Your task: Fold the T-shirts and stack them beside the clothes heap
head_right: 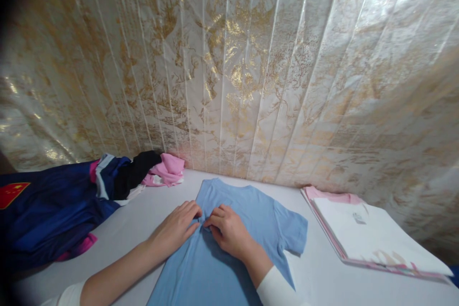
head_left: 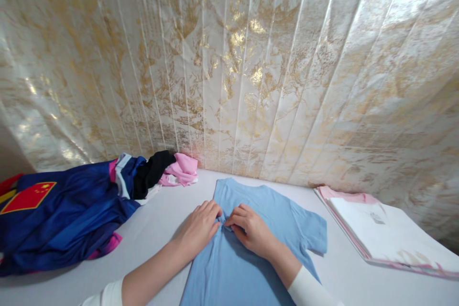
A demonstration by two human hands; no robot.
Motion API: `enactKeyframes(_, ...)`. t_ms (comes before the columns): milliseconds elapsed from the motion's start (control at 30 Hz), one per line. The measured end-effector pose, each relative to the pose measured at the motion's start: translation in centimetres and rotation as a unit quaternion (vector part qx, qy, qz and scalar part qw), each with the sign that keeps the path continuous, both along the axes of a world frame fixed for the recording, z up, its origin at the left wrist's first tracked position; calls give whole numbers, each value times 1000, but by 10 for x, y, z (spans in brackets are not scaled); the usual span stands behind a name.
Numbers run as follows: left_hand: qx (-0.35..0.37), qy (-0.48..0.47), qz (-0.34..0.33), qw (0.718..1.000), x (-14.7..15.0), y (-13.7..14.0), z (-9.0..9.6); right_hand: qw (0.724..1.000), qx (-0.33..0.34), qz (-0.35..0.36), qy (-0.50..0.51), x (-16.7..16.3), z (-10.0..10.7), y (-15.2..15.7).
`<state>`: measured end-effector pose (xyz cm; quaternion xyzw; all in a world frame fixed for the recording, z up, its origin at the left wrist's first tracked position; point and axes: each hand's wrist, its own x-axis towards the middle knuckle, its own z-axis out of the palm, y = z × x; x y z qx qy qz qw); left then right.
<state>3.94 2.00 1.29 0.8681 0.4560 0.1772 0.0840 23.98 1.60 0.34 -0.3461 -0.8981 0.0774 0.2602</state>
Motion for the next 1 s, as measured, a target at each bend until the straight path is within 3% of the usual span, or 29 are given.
enactKeyframes(233, 51, 21, -7, 998, -16, -23, -8, 1000, -14, 12, 16, 0, -4, 2)
enactKeyframes(367, 102, 53, -47, 992, -34, -58, -25, 999, -9, 9, 30, 3, -3, 4)
enactKeyframes(500, 95, 66, -83, 990, -44, -94, -29, 999, 8, 7, 45, -1, 6, -5)
enactKeyframes(667, 57, 75, -72, 993, -45, -108, -23, 998, -26, 48, 13, -28, 17, -32)
enactKeyframes(867, 48, 67, -69, 994, -56, -130, -21, 997, -67, -18, -21, -37, 28, -72)
enactKeyframes(1000, 27, 68, -83, 994, -71, -149, -16, 993, -115, 36, -11, -34, 40, -118)
